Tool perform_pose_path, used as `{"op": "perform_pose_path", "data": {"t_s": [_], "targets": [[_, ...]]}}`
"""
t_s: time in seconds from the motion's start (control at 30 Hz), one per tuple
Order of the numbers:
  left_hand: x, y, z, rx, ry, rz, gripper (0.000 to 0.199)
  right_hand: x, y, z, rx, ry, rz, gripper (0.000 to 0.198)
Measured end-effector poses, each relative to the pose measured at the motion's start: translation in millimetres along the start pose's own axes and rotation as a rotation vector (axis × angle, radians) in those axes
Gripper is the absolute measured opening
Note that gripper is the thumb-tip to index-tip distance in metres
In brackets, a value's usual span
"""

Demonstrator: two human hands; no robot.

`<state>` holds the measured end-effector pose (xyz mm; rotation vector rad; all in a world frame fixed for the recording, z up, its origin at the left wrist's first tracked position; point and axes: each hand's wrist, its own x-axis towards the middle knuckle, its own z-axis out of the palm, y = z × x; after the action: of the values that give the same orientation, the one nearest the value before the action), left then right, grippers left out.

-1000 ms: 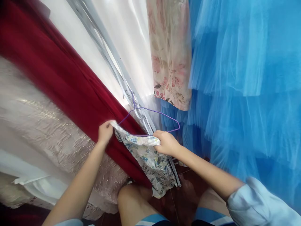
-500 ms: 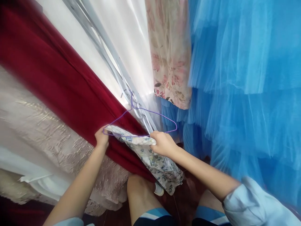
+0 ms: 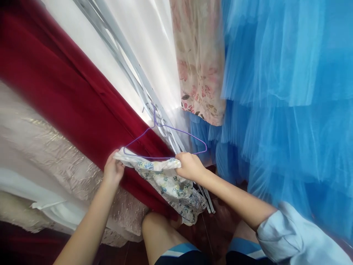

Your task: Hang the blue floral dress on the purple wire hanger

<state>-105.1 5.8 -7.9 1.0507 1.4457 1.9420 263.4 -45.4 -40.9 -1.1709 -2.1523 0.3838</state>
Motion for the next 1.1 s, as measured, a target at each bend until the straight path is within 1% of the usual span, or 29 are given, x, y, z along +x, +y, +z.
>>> {"op": "perform_pose_path", "data": {"t_s": [0.07, 0.1, 0.17, 0.23, 0.27, 0.3, 0.37, 0.43, 0.47, 0.57, 0.6, 0.67, 0.7, 0.77, 0.87, 0.97, 1.1], "targets": [[2.3, 13.9, 6.9, 0.074, -0.012, 0.052, 0.031, -0.8, -0.5, -1.2, 0.005, 0.002, -0.007, 0.011], [3.4, 21.3, 13.3, 0.140, -0.020, 0.107, 0.032, -1.0, -0.8, -1.1, 0.007, 0.003, -0.008, 0.011], [4.0, 35.4, 30.4, 0.311, -0.068, 0.261, 0.031, -1.2, -2.0, 0.6, 0.014, 0.002, -0.004, 0.010], [1.6, 46.4, 49.5, 0.475, -0.155, 0.422, 0.031, -1.2, -4.1, 4.2, 0.025, -0.002, 0.007, 0.008], [-0.5, 50.2, 58.3, 0.541, -0.203, 0.480, 0.032, -1.3, -5.4, 6.5, 0.030, -0.004, 0.015, 0.008], [-2.8, 52.7, 65.7, 0.590, -0.242, 0.518, 0.033, -1.5, -6.8, 8.9, 0.033, -0.007, 0.020, 0.007], [-5.5, 54.8, 75.9, 0.625, -0.279, 0.561, 0.034, -2.0, -9.2, 13.7, 0.034, -0.010, 0.020, 0.007], [-2.9, 55.2, 79.9, 0.562, -0.277, 0.569, 0.033, -2.6, -10.6, 17.3, 0.034, -0.007, 0.008, 0.007], [0.9, 55.4, 80.0, 0.488, -0.248, 0.567, 0.033, -2.7, -10.8, 18.3, 0.037, -0.001, -0.001, 0.007], [19.0, 56.2, 74.5, 0.249, -0.090, 0.579, 0.033, -2.7, -9.8, 17.8, 0.064, 0.010, -0.019, 0.008], [25.5, 55.6, 70.7, 0.220, -0.045, 0.596, 0.034, -2.7, -9.0, 16.6, 0.073, 0.009, -0.023, 0.009], [36.0, 51.1, 60.1, 0.282, -0.010, 0.630, 0.033, -3.3, -6.4, 13.3, 0.077, 0.010, -0.021, 0.010], [39.3, 47.0, 53.8, 0.353, -0.022, 0.622, 0.031, -3.8, -4.6, 11.4, 0.072, 0.017, -0.016, 0.010], [41.2, 36.3, 41.7, 0.482, -0.073, 0.553, 0.027, -5.3, -0.5, 8.0, 0.050, 0.038, -0.007, 0.010], [35.3, 22.2, 33.7, 0.529, -0.157, 0.437, 0.025, -6.9, 4.1, 6.2, 0.017, 0.034, -0.019, 0.008], [27.1, 20.4, 42.4, 0.505, -0.192, 0.417, 0.027, -7.1, 3.7, 8.3, 0.019, -0.002, -0.038, 0.005], [23.9, 30.3, 57.8, 0.480, -0.267, 0.398, 0.030, -7.6, -1.2, 11.1, 0.027, -0.009, -0.047, 0.005]]}}
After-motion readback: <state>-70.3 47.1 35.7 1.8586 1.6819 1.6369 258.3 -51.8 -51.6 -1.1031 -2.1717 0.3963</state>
